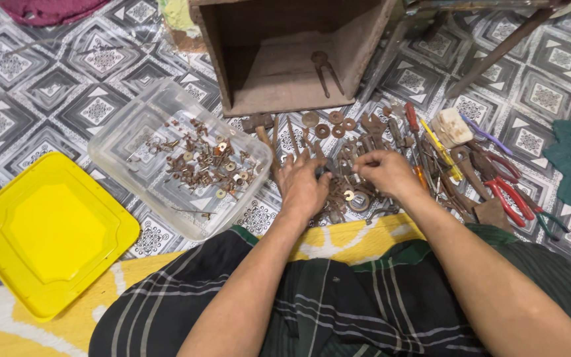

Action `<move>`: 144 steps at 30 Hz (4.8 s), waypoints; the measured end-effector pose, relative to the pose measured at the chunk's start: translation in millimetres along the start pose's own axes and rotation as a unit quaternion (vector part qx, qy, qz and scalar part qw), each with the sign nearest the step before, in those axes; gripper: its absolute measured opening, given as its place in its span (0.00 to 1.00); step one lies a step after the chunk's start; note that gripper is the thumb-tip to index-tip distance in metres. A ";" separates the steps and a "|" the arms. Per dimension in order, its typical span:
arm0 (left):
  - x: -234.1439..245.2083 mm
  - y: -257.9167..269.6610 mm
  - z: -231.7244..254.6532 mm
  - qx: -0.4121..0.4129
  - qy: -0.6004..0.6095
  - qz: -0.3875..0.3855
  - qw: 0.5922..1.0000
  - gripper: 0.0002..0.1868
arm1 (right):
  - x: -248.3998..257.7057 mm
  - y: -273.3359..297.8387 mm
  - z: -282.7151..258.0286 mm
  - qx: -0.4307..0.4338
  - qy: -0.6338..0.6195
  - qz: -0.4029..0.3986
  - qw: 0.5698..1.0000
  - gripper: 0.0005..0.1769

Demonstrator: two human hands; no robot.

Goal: The person sits on a patterned rug and sorts small metal hardware parts, including washers and nuts, from a clear plastic container onto the floor. They repeatedly scoop and spread the parts with both hands.

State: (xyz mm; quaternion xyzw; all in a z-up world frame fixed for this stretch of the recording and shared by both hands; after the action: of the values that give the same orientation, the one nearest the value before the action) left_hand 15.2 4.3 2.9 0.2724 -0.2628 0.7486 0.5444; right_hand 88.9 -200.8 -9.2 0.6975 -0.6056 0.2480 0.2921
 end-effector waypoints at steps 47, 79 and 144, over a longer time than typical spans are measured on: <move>194.5 -63.0 -163.1 0.061 -0.212 -0.110 0.969 0.17 | 6.6 5.9 -7.2 0.084 0.157 -0.013 0.984 0.22; 112.5 -24.2 -186.9 -0.048 -0.488 -0.288 0.823 0.15 | 16.1 17.5 -30.7 0.112 0.192 -0.013 0.975 0.20; 145.5 -57.1 -64.5 -0.138 -0.107 0.062 0.983 0.11 | 45.3 23.4 -16.8 0.060 0.176 -0.034 0.982 0.14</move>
State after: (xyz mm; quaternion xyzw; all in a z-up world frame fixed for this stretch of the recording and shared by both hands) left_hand 24.4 161.9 63.4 0.2564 -0.4364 0.7040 0.4981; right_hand 72.3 -222.8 36.9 0.6795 -0.5048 0.3924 0.3599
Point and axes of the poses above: each hand's wrist, its own y-axis away from the middle knuckle, its own x-axis out of the back of the hand, z = x × y, the point moved 1 cm from there along -y, towards the middle knuckle, and after that the axes turned 8 degrees about z, right-handed, at the moved point
